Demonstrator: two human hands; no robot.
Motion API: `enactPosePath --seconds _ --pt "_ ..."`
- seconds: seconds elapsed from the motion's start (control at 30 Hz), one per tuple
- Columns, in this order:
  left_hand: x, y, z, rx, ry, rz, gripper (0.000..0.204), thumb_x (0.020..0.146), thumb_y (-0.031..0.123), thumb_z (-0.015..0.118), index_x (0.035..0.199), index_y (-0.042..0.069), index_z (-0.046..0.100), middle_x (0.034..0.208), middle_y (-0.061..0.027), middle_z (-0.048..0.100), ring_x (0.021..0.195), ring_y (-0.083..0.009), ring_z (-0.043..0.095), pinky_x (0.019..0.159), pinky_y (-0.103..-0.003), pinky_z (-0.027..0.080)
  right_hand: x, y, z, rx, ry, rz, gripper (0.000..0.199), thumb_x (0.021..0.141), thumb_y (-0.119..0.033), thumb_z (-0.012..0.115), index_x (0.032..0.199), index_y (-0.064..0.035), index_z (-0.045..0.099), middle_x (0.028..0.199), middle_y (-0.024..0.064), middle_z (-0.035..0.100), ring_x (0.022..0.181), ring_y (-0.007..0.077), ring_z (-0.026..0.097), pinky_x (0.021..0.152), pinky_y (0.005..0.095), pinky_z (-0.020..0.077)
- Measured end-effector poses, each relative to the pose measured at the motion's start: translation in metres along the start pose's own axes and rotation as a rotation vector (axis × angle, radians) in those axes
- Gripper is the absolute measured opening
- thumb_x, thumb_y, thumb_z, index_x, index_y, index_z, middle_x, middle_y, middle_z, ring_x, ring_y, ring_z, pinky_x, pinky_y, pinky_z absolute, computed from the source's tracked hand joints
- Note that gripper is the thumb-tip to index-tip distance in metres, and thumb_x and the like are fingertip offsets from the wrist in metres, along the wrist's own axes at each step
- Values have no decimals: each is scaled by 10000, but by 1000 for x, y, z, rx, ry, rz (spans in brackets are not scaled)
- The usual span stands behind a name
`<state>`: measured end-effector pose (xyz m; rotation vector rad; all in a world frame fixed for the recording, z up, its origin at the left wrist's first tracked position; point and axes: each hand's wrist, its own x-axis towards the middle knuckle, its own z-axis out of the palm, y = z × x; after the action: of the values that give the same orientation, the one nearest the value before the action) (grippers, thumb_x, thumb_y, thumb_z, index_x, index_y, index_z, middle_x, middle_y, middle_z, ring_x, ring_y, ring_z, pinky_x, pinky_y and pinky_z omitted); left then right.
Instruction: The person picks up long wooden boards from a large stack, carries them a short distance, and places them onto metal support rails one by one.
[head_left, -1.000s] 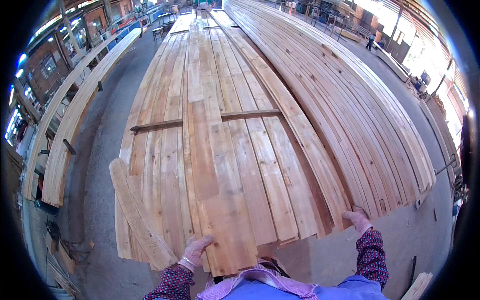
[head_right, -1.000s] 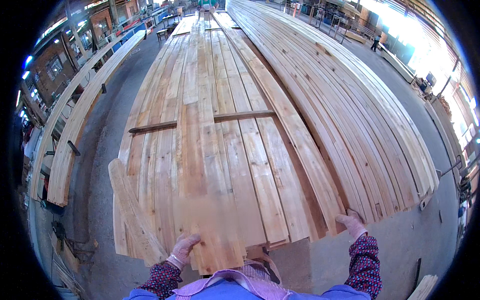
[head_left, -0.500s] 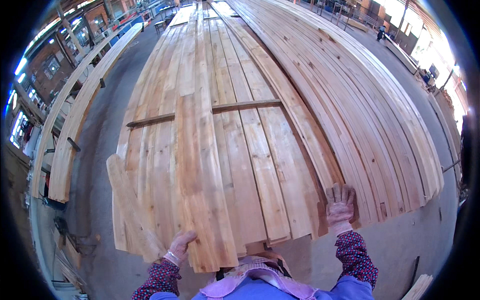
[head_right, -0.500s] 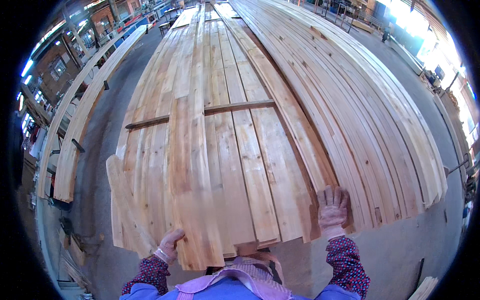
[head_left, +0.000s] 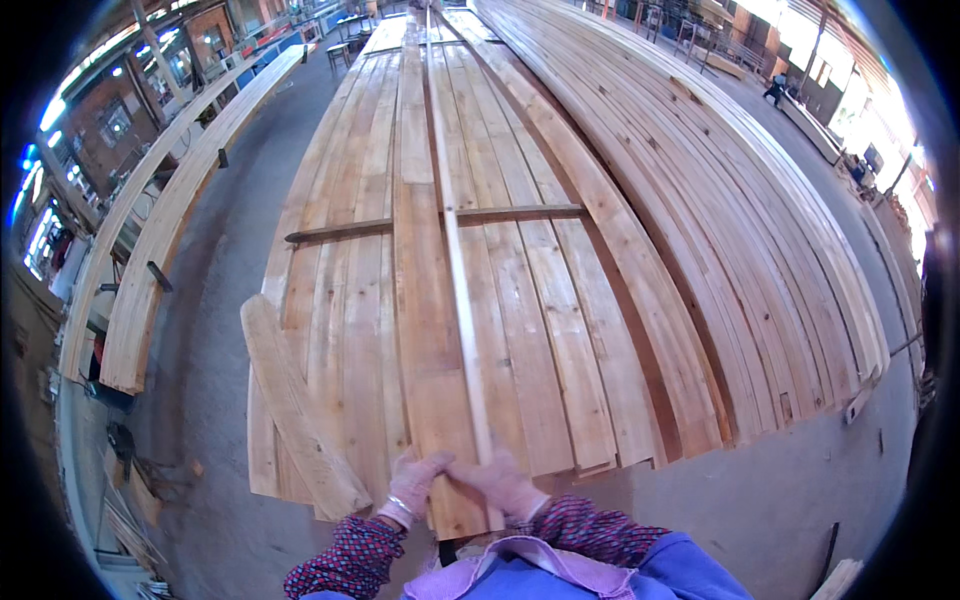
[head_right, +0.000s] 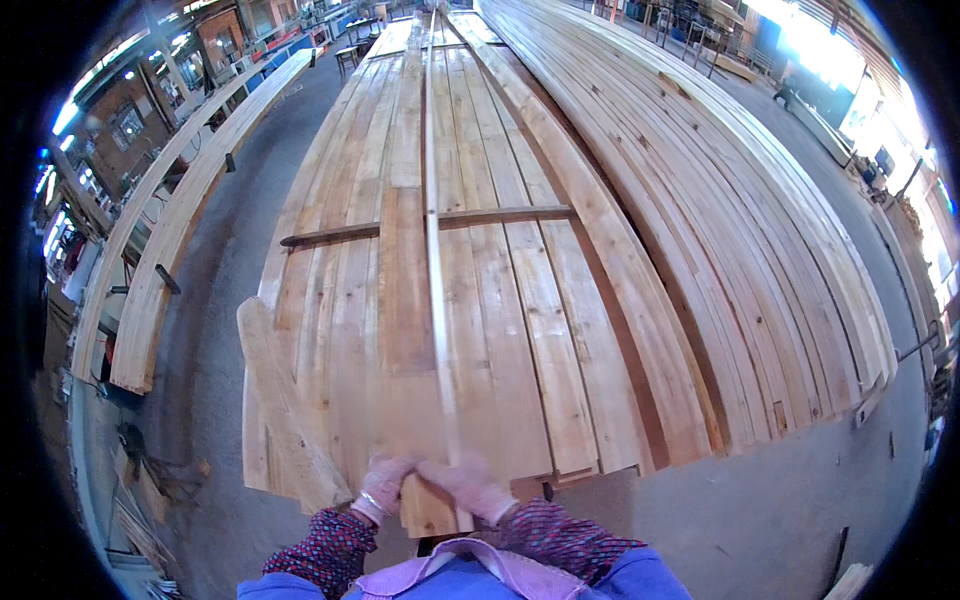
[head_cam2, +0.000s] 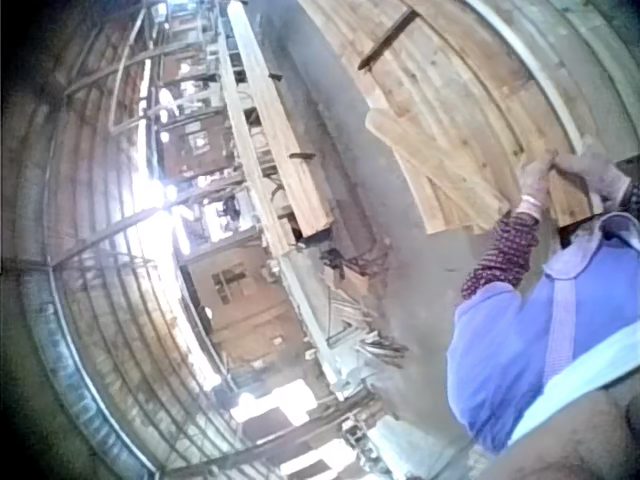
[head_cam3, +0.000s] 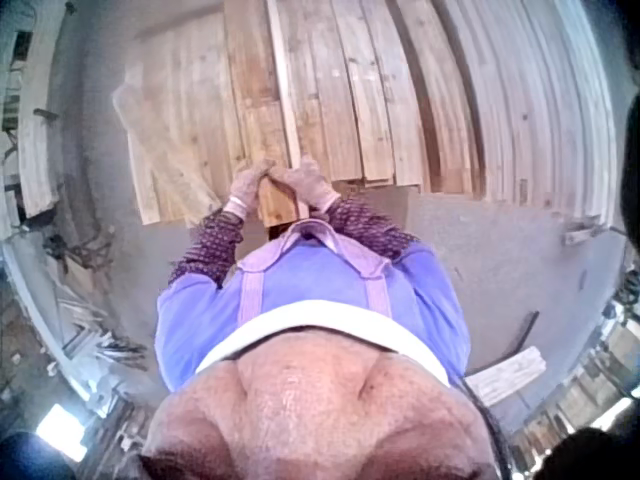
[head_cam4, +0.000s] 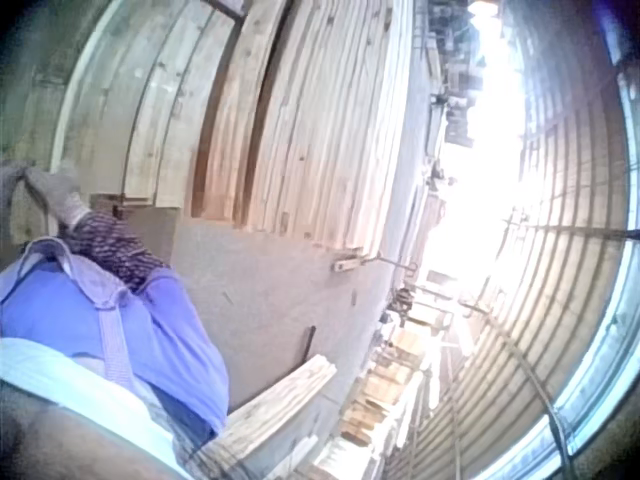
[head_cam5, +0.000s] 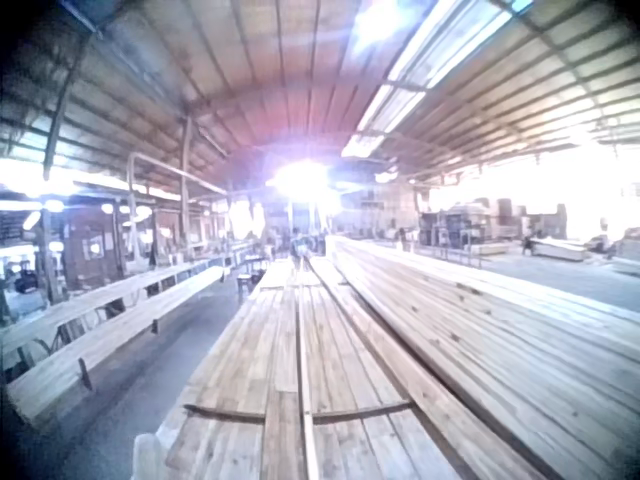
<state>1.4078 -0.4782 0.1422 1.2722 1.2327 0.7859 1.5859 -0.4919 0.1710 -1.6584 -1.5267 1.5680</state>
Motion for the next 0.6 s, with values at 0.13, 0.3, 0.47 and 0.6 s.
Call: enactPosePath --seconds 0.13,0.3,0.47,0.6 --pt "1 16 43 12 29 132 362 781 203 714 1035 -8 567 960 -130 665 833 -249 653 732 -337 530 -3 43 -28 -557 78 -341 343 925 -277 516 1210 -88 546 1016 221 612 950 373 587 810 402 486" --pt "22 37 99 423 -23 -150 540 759 366 680 1071 -44 517 943 -253 642 861 -373 653 739 -445 530 -23 49 -73 -408 241 -191 336 920 -235 468 1220 -90 514 1236 287 455 1061 398 537 909 407 439" --pt "39 30 136 692 -110 67 401 785 413 612 944 46 583 836 -177 666 711 -330 660 628 -423 535 -32 20 -112 146 244 177 490 949 -351 408 1363 -89 388 1365 294 390 1157 394 502 995 364 382" --pt "31 99 157 614 -30 -175 524 763 374 649 1127 16 534 879 -195 669 783 -376 660 680 -429 542 -38 50 -133 -149 187 134 639 937 -425 426 1410 -19 287 1327 255 458 1189 352 491 990 343 381"
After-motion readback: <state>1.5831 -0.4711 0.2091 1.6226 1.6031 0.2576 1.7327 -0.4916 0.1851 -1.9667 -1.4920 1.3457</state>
